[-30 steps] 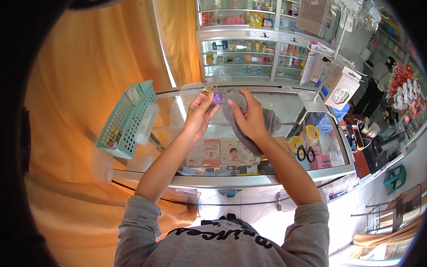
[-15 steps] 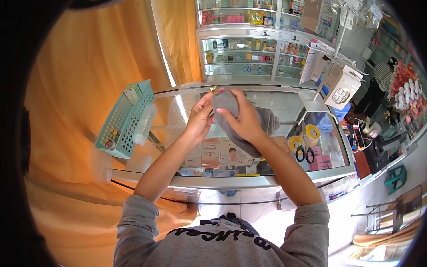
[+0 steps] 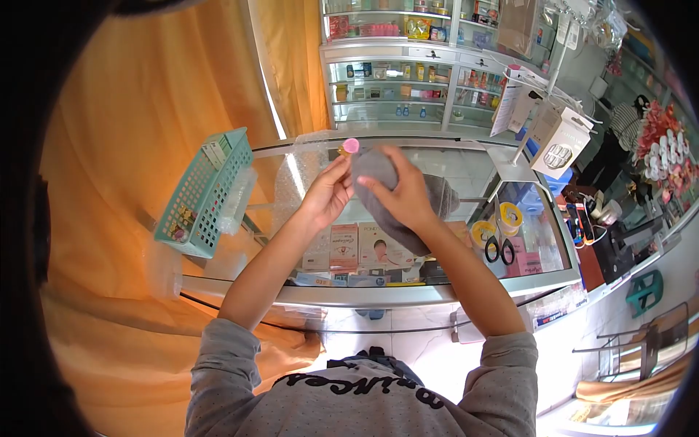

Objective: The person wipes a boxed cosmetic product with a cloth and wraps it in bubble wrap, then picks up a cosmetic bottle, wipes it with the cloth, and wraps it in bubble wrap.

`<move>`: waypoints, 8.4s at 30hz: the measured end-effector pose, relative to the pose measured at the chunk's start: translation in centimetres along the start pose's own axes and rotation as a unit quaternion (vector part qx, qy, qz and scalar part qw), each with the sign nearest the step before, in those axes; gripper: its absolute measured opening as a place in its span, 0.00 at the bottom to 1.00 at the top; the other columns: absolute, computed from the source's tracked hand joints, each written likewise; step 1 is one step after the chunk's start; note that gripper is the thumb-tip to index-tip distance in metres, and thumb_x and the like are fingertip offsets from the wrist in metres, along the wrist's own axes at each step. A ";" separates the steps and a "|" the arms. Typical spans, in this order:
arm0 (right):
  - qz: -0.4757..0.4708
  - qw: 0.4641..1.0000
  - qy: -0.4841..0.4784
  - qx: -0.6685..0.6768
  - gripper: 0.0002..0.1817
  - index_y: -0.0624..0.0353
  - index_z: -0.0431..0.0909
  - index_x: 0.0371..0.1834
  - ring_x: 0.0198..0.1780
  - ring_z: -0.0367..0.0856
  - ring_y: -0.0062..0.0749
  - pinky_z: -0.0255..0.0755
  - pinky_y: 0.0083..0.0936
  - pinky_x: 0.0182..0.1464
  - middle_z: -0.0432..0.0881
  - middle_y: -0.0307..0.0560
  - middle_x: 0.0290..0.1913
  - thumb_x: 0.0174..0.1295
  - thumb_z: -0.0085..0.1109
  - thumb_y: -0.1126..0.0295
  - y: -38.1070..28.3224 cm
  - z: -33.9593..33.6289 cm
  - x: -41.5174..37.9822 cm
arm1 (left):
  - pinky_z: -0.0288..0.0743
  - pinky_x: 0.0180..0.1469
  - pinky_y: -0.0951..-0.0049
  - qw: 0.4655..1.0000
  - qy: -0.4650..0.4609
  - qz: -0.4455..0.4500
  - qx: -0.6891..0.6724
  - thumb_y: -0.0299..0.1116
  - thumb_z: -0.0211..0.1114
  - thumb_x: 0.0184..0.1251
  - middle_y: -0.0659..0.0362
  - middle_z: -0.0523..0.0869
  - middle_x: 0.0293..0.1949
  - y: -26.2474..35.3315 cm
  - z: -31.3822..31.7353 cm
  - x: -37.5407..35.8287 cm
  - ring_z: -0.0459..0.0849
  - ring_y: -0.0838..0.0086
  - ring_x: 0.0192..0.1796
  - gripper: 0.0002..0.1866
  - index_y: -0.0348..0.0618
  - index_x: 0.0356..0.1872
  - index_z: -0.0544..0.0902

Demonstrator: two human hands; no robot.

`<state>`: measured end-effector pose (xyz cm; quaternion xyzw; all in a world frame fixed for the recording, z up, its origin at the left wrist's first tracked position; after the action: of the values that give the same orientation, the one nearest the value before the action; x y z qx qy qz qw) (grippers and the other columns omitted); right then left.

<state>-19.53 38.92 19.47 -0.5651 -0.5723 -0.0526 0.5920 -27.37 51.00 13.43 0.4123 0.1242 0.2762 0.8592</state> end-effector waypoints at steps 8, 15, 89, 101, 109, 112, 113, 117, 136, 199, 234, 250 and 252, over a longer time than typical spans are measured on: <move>-0.055 0.998 0.014 -0.037 0.22 0.63 0.76 0.46 0.42 0.81 0.46 0.73 0.29 0.45 0.80 0.53 0.41 0.45 0.70 0.75 -1.0 0.3 0.0 | 0.74 0.51 0.80 1.000 -0.003 0.010 0.008 0.33 0.57 0.70 0.61 0.78 0.52 0.9 2.6 -1.9 0.78 0.79 0.50 0.15 0.41 0.56 0.75; -0.055 0.998 -0.020 -0.028 0.20 0.63 0.77 0.45 0.42 0.81 0.45 0.73 0.29 0.45 0.80 0.53 0.40 0.45 0.68 0.79 -0.6 0.2 0.0 | 0.73 0.51 0.79 0.999 -0.044 0.021 -0.002 0.35 0.60 0.70 0.64 0.79 0.49 -0.2 0.8 -0.3 0.77 0.80 0.49 0.17 0.43 0.57 0.76; 0.034 0.998 -0.011 -0.048 0.20 0.65 0.74 0.51 0.45 0.82 0.50 0.73 0.29 0.48 0.83 0.57 0.43 0.54 0.61 0.75 1.0 -0.9 0.1 | 0.70 0.55 0.74 0.993 0.008 0.080 0.086 0.43 0.56 0.72 0.64 0.81 0.47 1.4 0.4 -0.2 0.77 0.79 0.48 0.15 0.48 0.51 0.77; 0.023 0.998 -0.041 0.048 0.21 0.62 0.71 0.56 0.55 0.76 0.47 0.67 0.31 0.58 0.77 0.55 0.54 0.57 0.59 0.76 -0.2 1.6 0.1 | 0.64 0.48 0.78 0.994 0.015 0.058 0.095 0.42 0.54 0.73 0.70 0.80 0.45 0.3 1.5 -1.0 0.74 0.85 0.46 0.12 0.54 0.52 0.78; -0.053 0.998 0.015 -0.037 0.23 0.62 0.72 0.53 0.50 0.77 0.52 0.69 0.32 0.54 0.77 0.56 0.49 0.51 0.61 0.81 -1.0 0.6 0.0 | 0.64 0.44 0.84 0.984 0.012 0.114 0.133 0.35 0.59 0.70 0.69 0.80 0.46 1.0 2.3 -1.4 0.73 0.89 0.44 0.14 0.48 0.54 0.77; -0.055 0.997 0.011 -0.047 0.23 0.61 0.73 0.52 0.48 0.78 0.52 0.71 0.32 0.50 0.77 0.55 0.47 0.50 0.62 0.81 -1.4 0.4 0.1 | 0.65 0.49 0.81 0.990 -0.002 0.079 0.120 0.37 0.60 0.70 0.70 0.80 0.45 0.4 1.2 -0.8 0.74 0.88 0.46 0.12 0.50 0.52 0.78; -0.056 0.997 0.011 -0.048 0.23 0.61 0.73 0.52 0.48 0.78 0.52 0.71 0.32 0.50 0.77 0.55 0.47 0.50 0.62 0.81 -1.5 0.2 0.1 | 0.66 0.53 0.78 0.990 -0.020 0.058 0.125 0.39 0.60 0.70 0.70 0.80 0.46 0.0 0.9 -0.3 0.74 0.86 0.49 0.12 0.52 0.51 0.78; -0.074 0.994 -0.011 -0.079 0.23 0.60 0.74 0.52 0.47 0.78 0.49 0.73 0.30 0.46 0.78 0.53 0.46 0.50 0.62 0.81 -1.7 0.3 -0.1 | 0.65 0.47 0.84 0.994 -0.014 0.046 0.095 0.36 0.64 0.67 0.71 0.80 0.42 0.1 0.5 -0.2 0.74 0.88 0.43 0.09 0.51 0.46 0.79; 0.083 0.990 0.099 0.050 0.13 0.64 0.76 0.43 0.41 0.82 0.37 0.73 0.27 0.45 0.82 0.54 0.40 0.58 0.63 0.70 2.1 -3.0 0.5 | 0.74 0.56 0.76 0.996 -0.068 0.011 0.054 0.34 0.60 0.69 0.63 0.81 0.47 -0.3 1.6 -0.4 0.79 0.81 0.49 0.12 0.44 0.51 0.76; -0.054 0.996 0.037 -0.063 0.13 0.64 0.73 0.44 0.43 0.80 0.48 0.72 0.31 0.48 0.79 0.55 0.41 0.56 0.60 0.74 -0.1 -1.1 0.5 | 0.74 0.57 0.74 0.966 -0.045 0.050 0.248 0.33 0.54 0.73 0.63 0.81 0.49 -0.5 0.7 -0.1 0.79 0.80 0.52 0.13 0.43 0.55 0.76; -0.055 0.998 -0.011 0.006 0.16 0.64 0.74 0.47 0.53 0.77 0.49 0.69 0.32 0.55 0.78 0.57 0.49 0.55 0.63 0.74 0.0 0.0 0.2 | 0.74 0.56 0.74 0.994 -0.028 -0.004 0.103 0.39 0.57 0.72 0.64 0.80 0.48 -0.4 -0.5 0.4 0.77 0.81 0.51 0.16 0.46 0.56 0.76; 0.104 0.986 0.116 0.052 0.14 0.66 0.78 0.44 0.43 0.82 0.39 0.73 0.28 0.46 0.82 0.52 0.41 0.55 0.63 0.73 1.9 -4.1 0.7 | 0.77 0.48 0.74 0.876 -0.049 0.231 0.421 0.30 0.57 0.71 0.60 0.83 0.42 1.6 3.1 -1.8 0.80 0.78 0.47 0.10 0.36 0.47 0.79; 0.001 0.996 0.084 0.001 0.14 0.66 0.78 0.44 0.44 0.82 0.42 0.73 0.28 0.47 0.82 0.53 0.42 0.55 0.62 0.74 0.5 -3.3 1.0 | 0.77 0.48 0.74 0.844 -0.052 0.262 0.464 0.30 0.58 0.70 0.59 0.84 0.41 2.1 3.2 -1.9 0.81 0.77 0.47 0.10 0.36 0.47 0.79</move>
<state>-16.80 37.26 20.86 -0.5585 -0.5200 -0.0995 0.6386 -28.30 48.91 17.08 0.7942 0.0801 0.3790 0.4682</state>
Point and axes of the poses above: each hand's wrist, its own x-axis towards the middle knuckle, its own z-axis out of the palm, y = z × x, the point moved 7 cm from there along x, towards the middle knuckle
